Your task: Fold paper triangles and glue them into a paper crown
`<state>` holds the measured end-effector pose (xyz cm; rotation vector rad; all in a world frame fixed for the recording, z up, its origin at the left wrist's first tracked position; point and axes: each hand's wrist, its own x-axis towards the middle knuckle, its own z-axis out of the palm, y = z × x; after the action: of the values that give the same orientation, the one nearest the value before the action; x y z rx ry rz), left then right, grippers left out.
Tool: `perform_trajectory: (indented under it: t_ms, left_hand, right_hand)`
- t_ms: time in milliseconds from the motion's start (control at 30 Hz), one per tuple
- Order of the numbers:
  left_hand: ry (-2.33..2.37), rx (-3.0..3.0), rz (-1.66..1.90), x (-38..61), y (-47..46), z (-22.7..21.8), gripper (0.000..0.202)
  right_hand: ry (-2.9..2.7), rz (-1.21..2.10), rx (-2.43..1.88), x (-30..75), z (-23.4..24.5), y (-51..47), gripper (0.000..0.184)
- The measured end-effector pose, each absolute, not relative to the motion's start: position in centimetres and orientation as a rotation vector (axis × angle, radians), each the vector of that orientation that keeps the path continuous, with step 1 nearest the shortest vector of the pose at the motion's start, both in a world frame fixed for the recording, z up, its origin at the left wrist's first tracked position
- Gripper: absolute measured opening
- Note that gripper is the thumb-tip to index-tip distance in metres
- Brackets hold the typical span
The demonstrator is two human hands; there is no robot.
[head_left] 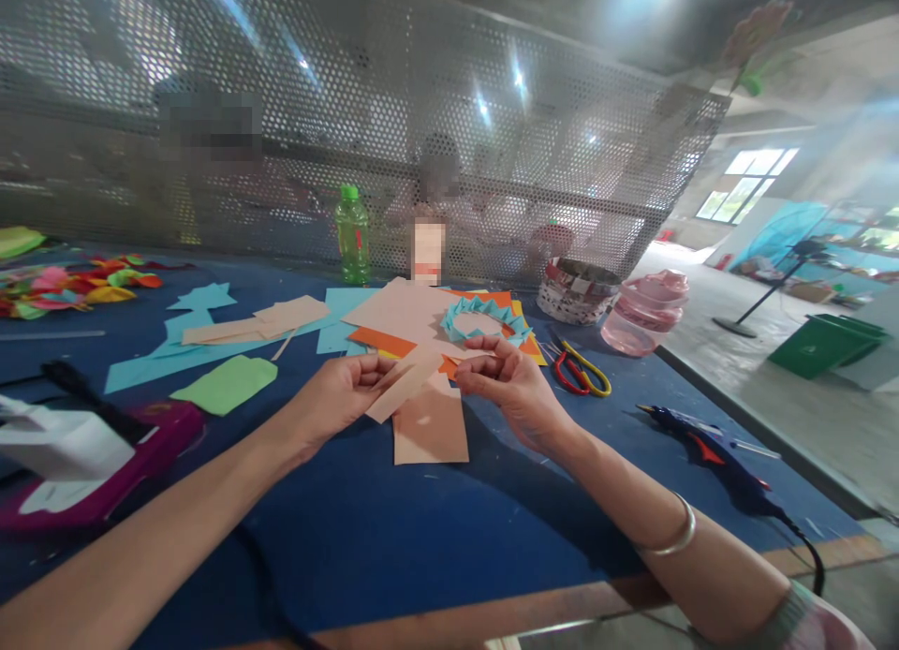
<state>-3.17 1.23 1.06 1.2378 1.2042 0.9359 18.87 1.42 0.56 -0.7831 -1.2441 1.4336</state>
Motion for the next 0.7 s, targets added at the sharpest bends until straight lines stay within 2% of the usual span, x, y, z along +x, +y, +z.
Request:
perform_trajectory:
  t_ms: [300,700]
  left_hand:
    - [1.214,1.264,0.939,-3.16,1.3,0.99,0.051]
    - [1.223,1.32,0.928,-3.32,1.29,1.07,0.053]
  right_hand:
    - [-1.238,1.445,-0.743,18.89,0.38,1.41,0.048]
    - [-1.305,1.392,-0.751,18.95,-0.12,1.64,0.041]
